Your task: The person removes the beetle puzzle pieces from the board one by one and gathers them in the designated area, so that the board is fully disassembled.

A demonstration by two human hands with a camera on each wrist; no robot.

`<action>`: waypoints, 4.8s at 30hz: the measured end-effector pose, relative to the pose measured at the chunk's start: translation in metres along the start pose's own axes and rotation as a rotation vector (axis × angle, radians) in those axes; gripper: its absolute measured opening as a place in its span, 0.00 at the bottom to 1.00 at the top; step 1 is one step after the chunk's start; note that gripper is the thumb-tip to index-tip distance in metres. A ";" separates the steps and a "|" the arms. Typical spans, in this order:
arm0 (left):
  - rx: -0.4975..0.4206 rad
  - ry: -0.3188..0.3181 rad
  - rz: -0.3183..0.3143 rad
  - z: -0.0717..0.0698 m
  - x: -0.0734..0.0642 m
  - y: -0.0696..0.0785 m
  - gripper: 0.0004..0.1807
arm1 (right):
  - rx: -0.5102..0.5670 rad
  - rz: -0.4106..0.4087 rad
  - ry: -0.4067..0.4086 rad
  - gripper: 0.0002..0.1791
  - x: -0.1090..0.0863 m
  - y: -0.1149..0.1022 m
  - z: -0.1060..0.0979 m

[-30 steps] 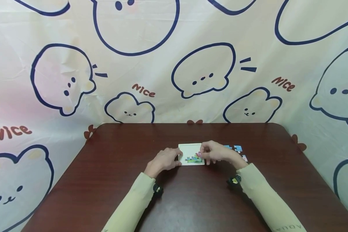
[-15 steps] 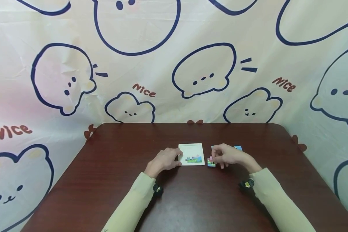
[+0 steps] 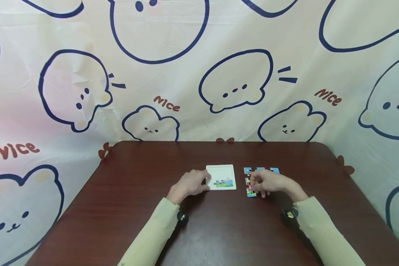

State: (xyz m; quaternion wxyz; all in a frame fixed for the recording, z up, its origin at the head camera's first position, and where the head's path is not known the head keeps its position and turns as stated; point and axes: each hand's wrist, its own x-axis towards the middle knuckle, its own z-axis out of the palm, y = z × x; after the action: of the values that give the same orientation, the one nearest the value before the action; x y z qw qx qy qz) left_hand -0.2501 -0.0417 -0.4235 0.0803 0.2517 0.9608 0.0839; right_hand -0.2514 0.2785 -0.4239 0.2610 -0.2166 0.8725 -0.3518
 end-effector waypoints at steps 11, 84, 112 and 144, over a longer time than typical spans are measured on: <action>-0.009 0.006 0.011 -0.001 0.001 0.002 0.15 | -0.010 0.010 -0.014 0.07 -0.003 0.006 -0.001; -0.020 0.001 -0.008 -0.002 0.000 0.002 0.15 | -0.090 -0.088 0.069 0.10 0.074 -0.037 0.040; -0.014 0.003 -0.011 -0.002 0.001 0.003 0.18 | -0.127 0.046 0.112 0.07 0.076 -0.050 0.049; -0.036 -0.005 -0.017 -0.002 0.000 0.003 0.17 | -0.091 0.011 0.090 0.08 0.074 -0.049 0.048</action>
State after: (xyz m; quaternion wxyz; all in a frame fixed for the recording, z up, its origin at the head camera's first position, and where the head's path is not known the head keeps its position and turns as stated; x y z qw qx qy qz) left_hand -0.2488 -0.0392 -0.4206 0.0878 0.2421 0.9611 0.0997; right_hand -0.2696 0.1806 -0.4409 0.2134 -0.2073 0.8997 -0.3194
